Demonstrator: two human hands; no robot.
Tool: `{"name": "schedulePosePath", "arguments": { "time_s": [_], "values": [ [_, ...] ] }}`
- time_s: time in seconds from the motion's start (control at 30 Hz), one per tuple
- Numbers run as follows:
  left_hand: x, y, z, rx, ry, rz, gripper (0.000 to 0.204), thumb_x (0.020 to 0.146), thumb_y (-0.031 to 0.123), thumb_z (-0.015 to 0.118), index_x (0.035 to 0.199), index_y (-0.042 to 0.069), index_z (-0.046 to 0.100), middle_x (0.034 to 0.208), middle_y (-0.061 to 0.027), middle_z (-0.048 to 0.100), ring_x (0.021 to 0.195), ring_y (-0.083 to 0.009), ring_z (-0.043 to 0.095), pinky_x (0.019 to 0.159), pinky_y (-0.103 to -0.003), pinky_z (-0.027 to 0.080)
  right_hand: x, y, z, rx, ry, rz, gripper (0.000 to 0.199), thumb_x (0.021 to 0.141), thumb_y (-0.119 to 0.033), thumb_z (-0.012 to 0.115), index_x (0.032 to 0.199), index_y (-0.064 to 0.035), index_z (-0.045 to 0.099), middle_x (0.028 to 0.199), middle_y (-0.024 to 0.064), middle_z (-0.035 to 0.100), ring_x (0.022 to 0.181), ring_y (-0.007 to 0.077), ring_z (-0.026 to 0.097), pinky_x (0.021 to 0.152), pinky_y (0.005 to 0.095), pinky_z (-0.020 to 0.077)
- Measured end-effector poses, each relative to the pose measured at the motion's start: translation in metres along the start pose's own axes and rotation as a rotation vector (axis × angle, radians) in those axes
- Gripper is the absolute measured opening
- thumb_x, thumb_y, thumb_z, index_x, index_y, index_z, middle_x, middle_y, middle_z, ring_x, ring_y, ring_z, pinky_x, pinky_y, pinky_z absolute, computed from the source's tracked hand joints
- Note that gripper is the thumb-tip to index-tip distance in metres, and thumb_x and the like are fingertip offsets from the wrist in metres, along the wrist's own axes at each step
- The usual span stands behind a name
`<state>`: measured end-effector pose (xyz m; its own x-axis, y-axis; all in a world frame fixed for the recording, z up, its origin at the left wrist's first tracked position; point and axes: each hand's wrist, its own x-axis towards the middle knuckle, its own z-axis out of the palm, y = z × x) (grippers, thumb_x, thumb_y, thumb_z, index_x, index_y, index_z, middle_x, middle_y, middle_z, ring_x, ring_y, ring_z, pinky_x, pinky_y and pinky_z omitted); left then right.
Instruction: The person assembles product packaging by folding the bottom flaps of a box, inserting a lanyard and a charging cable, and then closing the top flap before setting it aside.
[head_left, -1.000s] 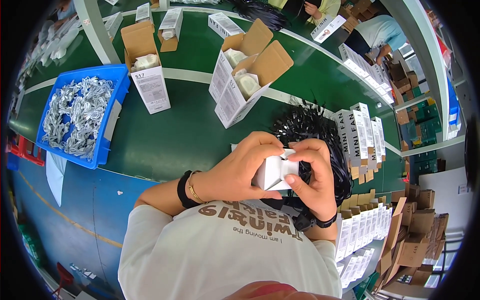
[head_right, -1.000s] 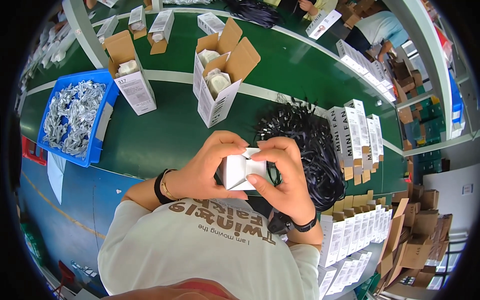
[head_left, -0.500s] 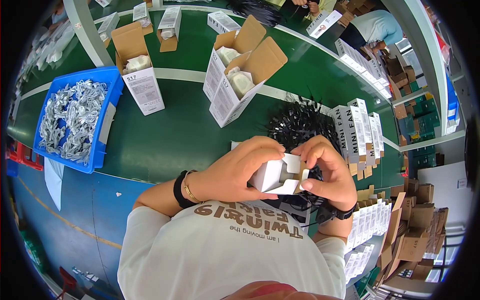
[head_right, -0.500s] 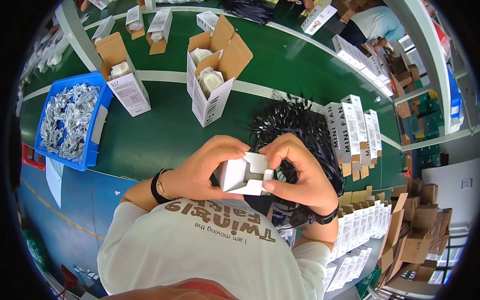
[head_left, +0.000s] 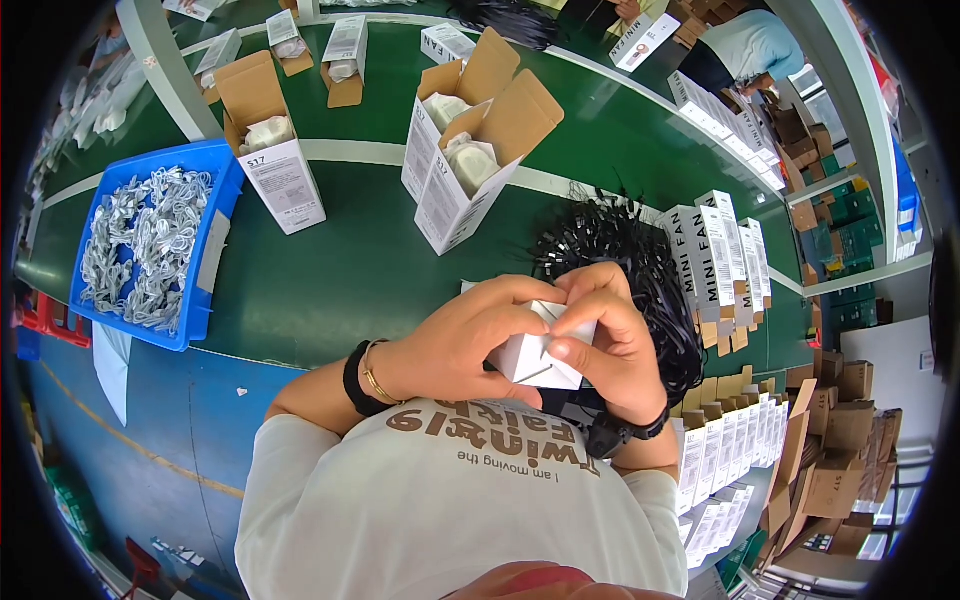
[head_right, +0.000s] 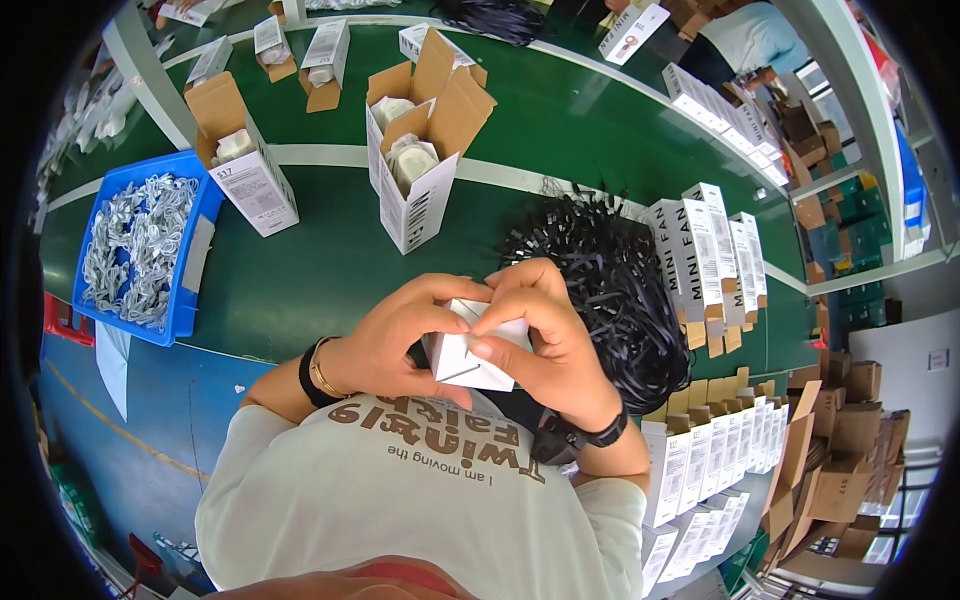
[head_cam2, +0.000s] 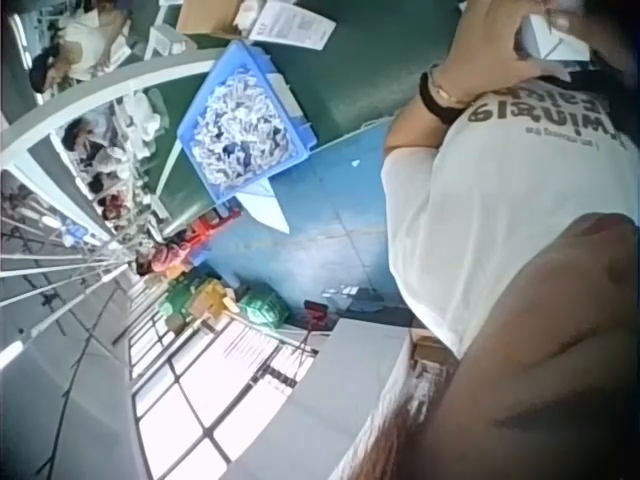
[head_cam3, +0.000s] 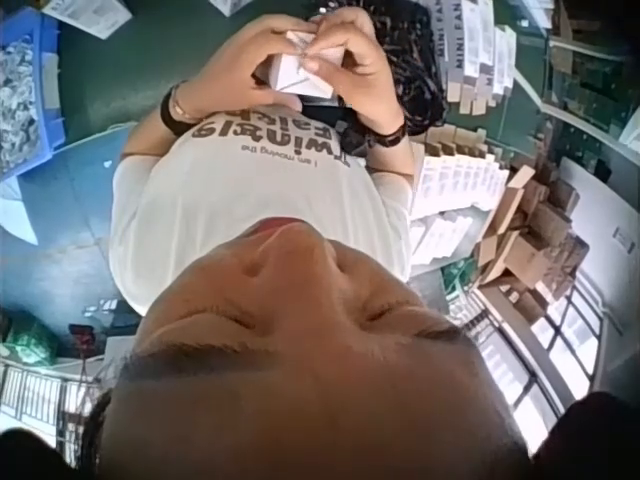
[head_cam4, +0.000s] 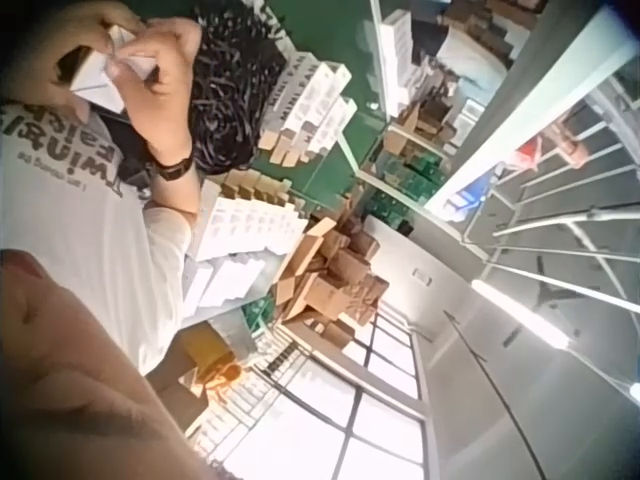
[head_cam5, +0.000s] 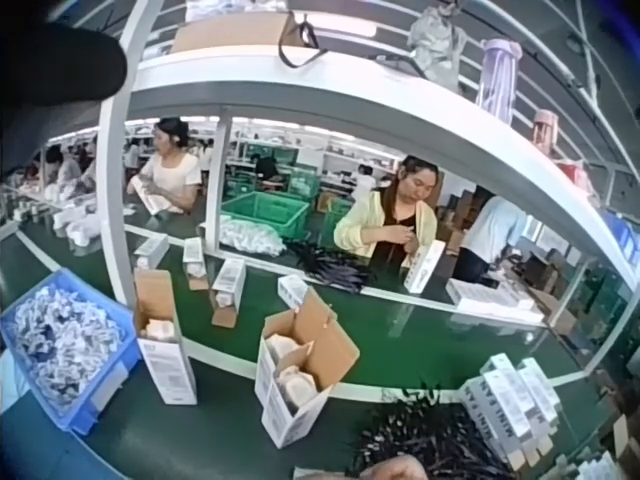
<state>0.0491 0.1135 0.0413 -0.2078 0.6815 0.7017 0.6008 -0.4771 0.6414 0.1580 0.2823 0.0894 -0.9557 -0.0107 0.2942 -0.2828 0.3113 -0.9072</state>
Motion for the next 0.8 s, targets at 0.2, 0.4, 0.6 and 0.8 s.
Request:
{"name": "schedulePosePath", "arguments": {
  "time_s": [0.2, 0.4, 0.6, 0.8],
  "values": [
    [-0.004, -0.003, 0.002, 0.004, 0.050, 0.009, 0.069, 0.061, 0.033, 0.086, 0.116, 0.013, 0.049, 0.131, -0.0187, 0.045, 0.118, -0.0346, 0.047, 0.094, -0.044, 0.043, -0.004, 0.004, 0.014, 0.338, 0.081, 0.154, 0.050, 0.083, -0.009, 0.064, 0.128, -0.0053, 0.046, 0.116, 0.0073, 0.046, 0.117, 0.0203, 0.044, 0.100, 0.0340, 0.0339],
    [-0.001, 0.000, -0.001, 0.034, 0.056, 0.020, 0.048, 0.063, 0.026, 0.084, 0.099, 0.010, 0.058, 0.132, -0.0169, 0.043, 0.113, -0.0345, 0.047, 0.090, -0.043, 0.042, -0.010, 0.005, 0.012, 0.446, 0.035, 0.294, 0.061, 0.085, -0.016, 0.060, 0.139, -0.0036, 0.034, 0.131, 0.0121, 0.045, 0.120, 0.0215, 0.043, 0.102, 0.0346, 0.0335],
    [-0.005, -0.003, -0.001, 0.062, 0.005, 0.032, 0.040, 0.068, 0.031, 0.081, 0.095, 0.012, 0.058, 0.133, -0.0207, 0.040, 0.117, -0.0372, 0.044, 0.093, -0.045, 0.040, -0.011, 0.008, 0.014, 0.491, 0.052, 0.268, 0.060, 0.085, -0.017, 0.059, 0.139, -0.0034, 0.034, 0.129, 0.0126, 0.046, 0.119, 0.0213, 0.044, 0.101, 0.0343, 0.0337],
    [-0.007, -0.003, -0.001, 0.037, -0.012, 0.029, 0.037, 0.074, 0.035, 0.077, 0.093, 0.012, 0.055, 0.132, -0.0242, 0.038, 0.118, -0.0397, 0.043, 0.094, -0.045, 0.040, -0.010, 0.012, 0.015, 0.483, 0.035, 0.241, 0.056, 0.085, -0.016, 0.056, 0.136, -0.0031, 0.036, 0.129, 0.0119, 0.045, 0.118, 0.0209, 0.044, 0.100, 0.0338, 0.0349]
  ]
}}
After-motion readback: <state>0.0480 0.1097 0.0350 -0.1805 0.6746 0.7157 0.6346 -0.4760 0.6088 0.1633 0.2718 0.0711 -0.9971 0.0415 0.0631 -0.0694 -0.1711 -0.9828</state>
